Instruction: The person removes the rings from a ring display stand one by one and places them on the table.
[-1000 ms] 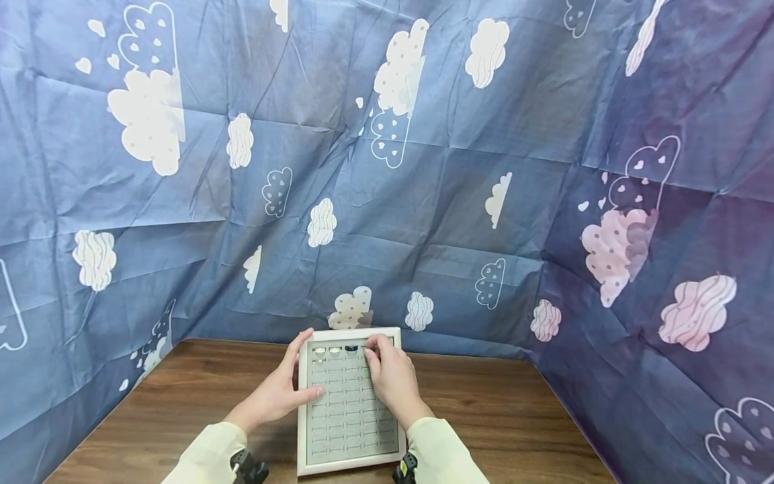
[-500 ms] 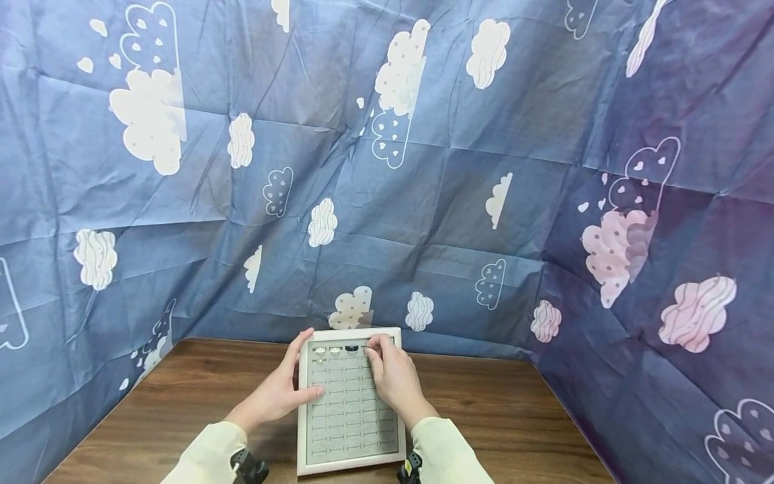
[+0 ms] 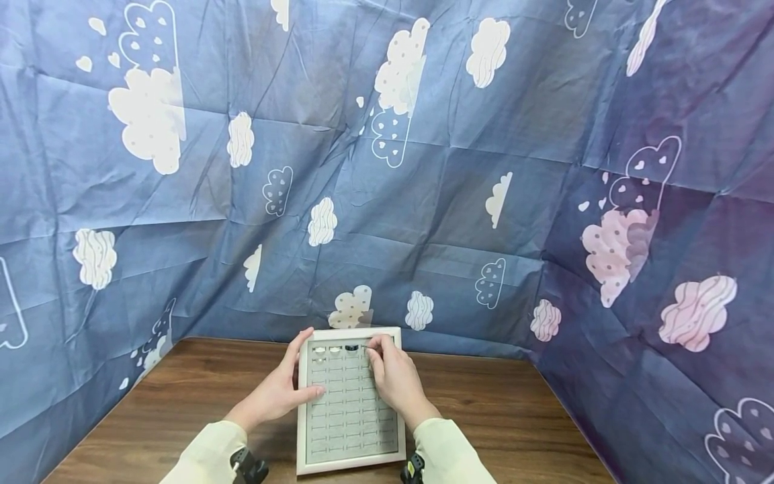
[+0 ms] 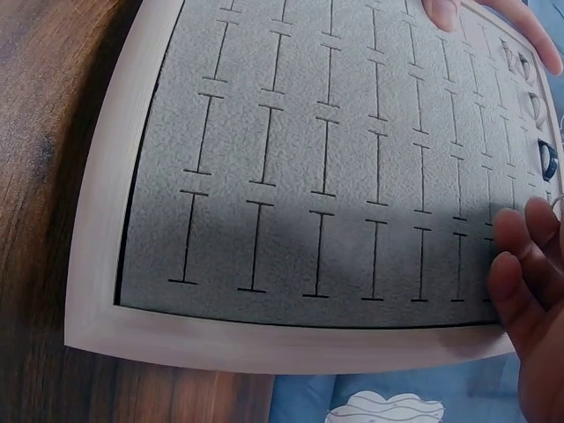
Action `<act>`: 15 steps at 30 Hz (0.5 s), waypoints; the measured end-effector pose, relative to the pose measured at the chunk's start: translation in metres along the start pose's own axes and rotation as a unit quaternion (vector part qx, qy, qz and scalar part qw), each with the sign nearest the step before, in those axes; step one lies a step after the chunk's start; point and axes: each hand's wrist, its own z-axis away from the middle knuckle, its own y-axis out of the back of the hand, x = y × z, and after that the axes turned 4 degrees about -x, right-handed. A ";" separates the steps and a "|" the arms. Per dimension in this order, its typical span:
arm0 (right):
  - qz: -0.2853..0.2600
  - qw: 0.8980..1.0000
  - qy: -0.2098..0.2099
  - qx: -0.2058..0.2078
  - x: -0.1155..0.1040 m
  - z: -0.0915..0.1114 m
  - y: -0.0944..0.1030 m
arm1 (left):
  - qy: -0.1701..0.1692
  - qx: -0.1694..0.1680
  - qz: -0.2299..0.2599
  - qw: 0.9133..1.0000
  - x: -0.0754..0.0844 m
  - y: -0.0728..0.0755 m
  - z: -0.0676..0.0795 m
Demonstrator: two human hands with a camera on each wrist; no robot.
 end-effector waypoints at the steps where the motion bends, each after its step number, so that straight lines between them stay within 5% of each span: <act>1: 0.000 1.000 0.003 0.002 0.000 0.001 0.000 | 0.000 0.000 0.000 1.000 0.000 0.000 0.000; 15: 0.002 0.999 0.027 0.029 0.007 0.005 0.012 | -0.001 0.000 -0.004 1.000 0.000 0.000 0.001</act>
